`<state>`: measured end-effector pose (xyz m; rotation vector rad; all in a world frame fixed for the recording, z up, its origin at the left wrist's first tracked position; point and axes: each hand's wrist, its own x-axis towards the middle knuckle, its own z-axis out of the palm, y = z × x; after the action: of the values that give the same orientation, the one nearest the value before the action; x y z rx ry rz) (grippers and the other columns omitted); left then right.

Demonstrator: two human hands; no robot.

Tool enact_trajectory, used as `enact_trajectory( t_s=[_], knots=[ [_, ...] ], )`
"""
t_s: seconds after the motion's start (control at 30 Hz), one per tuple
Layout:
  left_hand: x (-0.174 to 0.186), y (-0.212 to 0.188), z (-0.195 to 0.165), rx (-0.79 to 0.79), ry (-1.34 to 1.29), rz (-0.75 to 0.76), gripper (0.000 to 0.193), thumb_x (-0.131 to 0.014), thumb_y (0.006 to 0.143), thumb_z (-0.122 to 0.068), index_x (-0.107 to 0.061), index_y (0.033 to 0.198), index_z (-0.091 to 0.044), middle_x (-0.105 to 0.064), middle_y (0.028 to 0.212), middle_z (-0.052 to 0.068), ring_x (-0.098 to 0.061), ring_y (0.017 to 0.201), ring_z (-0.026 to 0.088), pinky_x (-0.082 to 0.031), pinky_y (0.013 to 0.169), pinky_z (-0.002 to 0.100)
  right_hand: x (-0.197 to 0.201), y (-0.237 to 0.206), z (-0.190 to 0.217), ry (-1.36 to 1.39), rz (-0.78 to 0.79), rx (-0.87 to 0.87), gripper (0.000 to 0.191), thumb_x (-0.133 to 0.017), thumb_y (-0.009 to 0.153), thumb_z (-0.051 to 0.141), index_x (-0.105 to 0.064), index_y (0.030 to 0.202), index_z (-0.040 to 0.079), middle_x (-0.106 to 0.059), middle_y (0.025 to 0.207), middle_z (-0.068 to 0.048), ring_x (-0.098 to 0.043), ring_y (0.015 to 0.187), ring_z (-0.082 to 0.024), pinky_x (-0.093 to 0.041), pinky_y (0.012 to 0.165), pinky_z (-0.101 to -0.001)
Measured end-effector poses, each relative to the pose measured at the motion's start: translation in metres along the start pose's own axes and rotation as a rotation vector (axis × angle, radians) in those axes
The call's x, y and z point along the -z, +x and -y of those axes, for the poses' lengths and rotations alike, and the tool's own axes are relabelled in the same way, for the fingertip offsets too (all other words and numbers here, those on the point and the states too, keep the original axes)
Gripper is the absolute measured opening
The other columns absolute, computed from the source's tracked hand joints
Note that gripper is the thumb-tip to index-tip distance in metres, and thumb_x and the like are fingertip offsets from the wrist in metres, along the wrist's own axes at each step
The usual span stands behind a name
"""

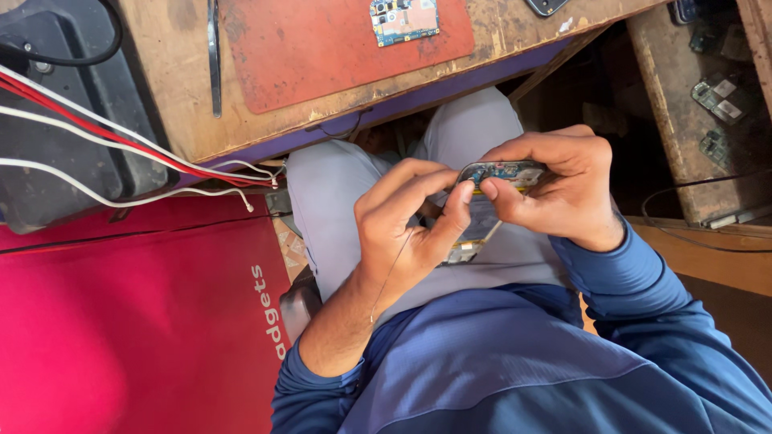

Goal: The person disassembles a smartphone by removing internal circuit boards and prying out the battery using a small black tool.

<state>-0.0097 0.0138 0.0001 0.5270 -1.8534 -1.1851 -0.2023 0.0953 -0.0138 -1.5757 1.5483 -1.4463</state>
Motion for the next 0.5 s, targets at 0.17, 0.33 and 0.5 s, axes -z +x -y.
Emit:
enact_trajectory(
  t_s=[0.17, 0.33, 0.5],
  knots=[
    [-0.0012, 0.0004, 0.0010, -0.062, 0.040, 0.008, 0.010, -0.077, 0.099, -0.004, -0.073, 0.107, 0.000, -0.070, 0.097, 0.007, -0.068, 0.068, 0.011, -0.053, 0.057, 0.023, -0.0003, -0.0004, -0.0010, -0.017, -0.003, -0.003, 0.013, -0.078, 0.085, 0.004, -0.071, 0.094, -0.003, -0.074, 0.083, -0.008, -0.070, 0.069, -0.008, -0.054, 0.066, -0.0195],
    [-0.0054, 0.0022, 0.0042, -0.073, 0.054, -0.016, 0.009, -0.076, 0.099, -0.004, -0.073, 0.107, 0.000, -0.069, 0.095, 0.007, -0.068, 0.069, 0.012, -0.052, 0.057, 0.022, -0.0030, -0.0006, -0.0037, -0.032, -0.006, -0.041, 0.015, -0.077, 0.083, 0.003, -0.069, 0.094, -0.002, -0.072, 0.083, -0.005, -0.068, 0.074, -0.007, -0.054, 0.069, -0.0217],
    [-0.0083, -0.0004, 0.0092, 0.034, -0.021, -0.014, 0.008, -0.074, 0.099, -0.002, -0.074, 0.107, 0.002, -0.070, 0.096, 0.007, -0.065, 0.071, 0.007, -0.050, 0.054, 0.019, -0.0030, 0.0033, -0.0041, -0.048, -0.001, -0.107, 0.013, -0.076, 0.084, 0.003, -0.067, 0.093, 0.000, -0.070, 0.077, -0.004, -0.062, 0.070, -0.005, -0.050, 0.065, -0.0218]
  ],
)
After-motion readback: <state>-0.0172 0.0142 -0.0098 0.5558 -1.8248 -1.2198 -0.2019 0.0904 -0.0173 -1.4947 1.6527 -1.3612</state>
